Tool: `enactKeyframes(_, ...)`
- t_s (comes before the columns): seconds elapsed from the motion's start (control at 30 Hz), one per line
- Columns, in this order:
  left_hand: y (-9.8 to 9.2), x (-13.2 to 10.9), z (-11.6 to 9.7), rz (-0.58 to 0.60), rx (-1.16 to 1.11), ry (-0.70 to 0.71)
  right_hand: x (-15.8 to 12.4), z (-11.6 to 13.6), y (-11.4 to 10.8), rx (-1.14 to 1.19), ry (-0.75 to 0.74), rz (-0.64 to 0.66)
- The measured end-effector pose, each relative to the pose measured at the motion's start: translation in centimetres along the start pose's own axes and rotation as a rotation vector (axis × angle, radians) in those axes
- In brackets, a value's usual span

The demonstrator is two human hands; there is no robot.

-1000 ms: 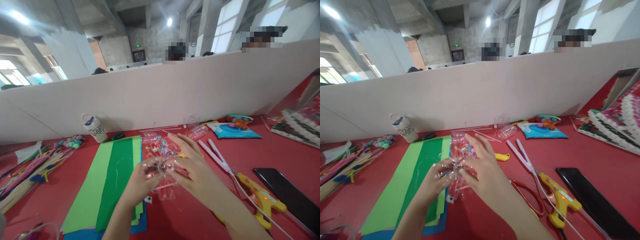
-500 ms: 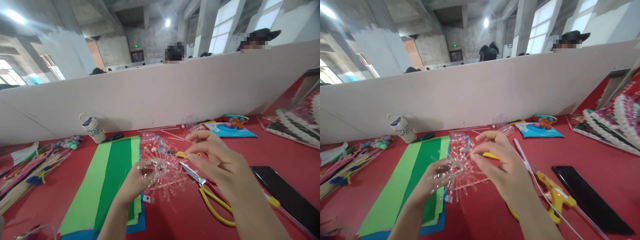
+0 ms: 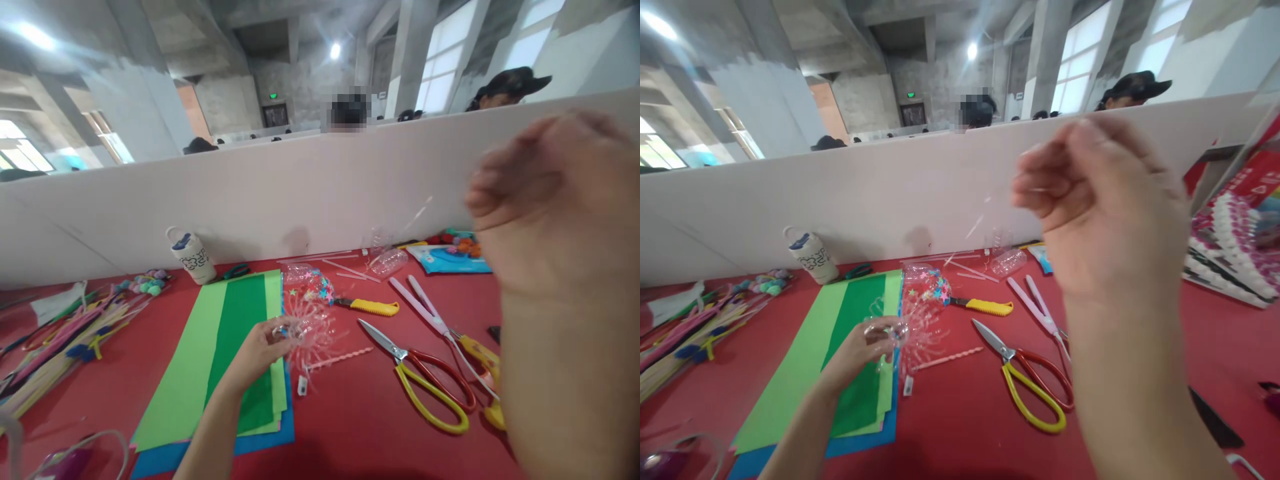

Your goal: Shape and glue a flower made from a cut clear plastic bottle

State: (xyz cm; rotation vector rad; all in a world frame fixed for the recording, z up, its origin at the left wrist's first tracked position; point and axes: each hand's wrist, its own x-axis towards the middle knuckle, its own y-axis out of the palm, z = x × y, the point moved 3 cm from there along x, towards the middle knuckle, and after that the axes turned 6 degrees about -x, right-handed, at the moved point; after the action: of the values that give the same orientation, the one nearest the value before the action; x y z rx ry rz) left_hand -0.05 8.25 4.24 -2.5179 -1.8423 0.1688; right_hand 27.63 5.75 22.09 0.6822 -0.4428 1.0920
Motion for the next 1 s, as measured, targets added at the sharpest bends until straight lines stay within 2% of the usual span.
enactKeyframes(0.07,-0.8,-0.3,0.6,-0.019,-0.04,-0.006,0.2,-0.4,-1.2,0.021,-0.043,-0.08)
enactKeyframes(0.13,-1.2,-0.8,1.1,-0.018,-0.083,-0.002,0.1,-1.9,-1.9,0.03,-0.01,-0.105)
enactKeyframes(0.2,-1.0,-1.3,1.5,0.021,-0.105,-0.005,-0.2,-4.2,-2.2,0.012,0.091,-0.082)
enactKeyframes(0.23,-0.8,-1.6,1.6,0.047,-0.115,-0.005,-0.4,-5.4,-2.1,0.01,0.147,-0.022)
enactKeyframes(0.3,-0.1,-2.0,1.7,0.096,-0.131,0.0,-0.8,-7.4,-2.2,0.001,0.172,-0.035)
enactKeyframes(0.4,0.6,-2.5,1.5,0.116,-0.101,0.014,-2.1,-9.1,-2.8,-0.23,0.16,-0.152)
enactKeyframes(0.43,0.7,-2.6,1.3,0.113,-0.079,0.014,-2.8,-9.1,-2.8,-0.366,0.115,-0.181)
enactKeyframes(0.47,0.8,-2.6,1.1,0.11,-0.058,0.007,-3.5,-8.9,-2.6,-0.493,0.054,-0.155)
enactKeyframes(0.5,0.9,-2.7,0.9,0.106,-0.045,-0.001,-4.3,-8.5,-2.1,-0.578,-0.027,-0.091)
enactKeyframes(0.53,1.0,-2.8,0.7,0.105,-0.038,-0.01,-5.3,-8.1,-1.3,-0.634,-0.101,0.03)
enactKeyframes(0.57,1.1,-2.8,0.5,0.1,-0.036,-0.019,-6.3,-7.8,-0.2,-0.711,-0.164,0.241)
enactKeyframes(0.63,1.3,-2.9,-0.1,0.099,-0.032,-0.03,-8.7,-7.4,1.9,-0.71,-0.222,0.691)
enactKeyframes(0.67,1.4,-2.9,-0.3,0.099,-0.03,-0.032,-9.7,-7.3,2.7,-0.708,-0.227,0.817)
enactKeyframes(0.7,1.5,-2.9,-0.5,0.101,-0.026,-0.031,-10.3,-7.3,3.2,-0.71,-0.225,0.884)
enactKeyframes(0.83,1.8,-2.8,-1.2,0.11,-0.003,-0.033,-11.0,-7.3,3.7,-0.718,-0.219,0.925)
enactKeyframes(1.0,1.7,-2.5,-1.1,0.101,0.02,-0.04,-10.1,-6.3,2.5,-0.648,-0.223,0.882)
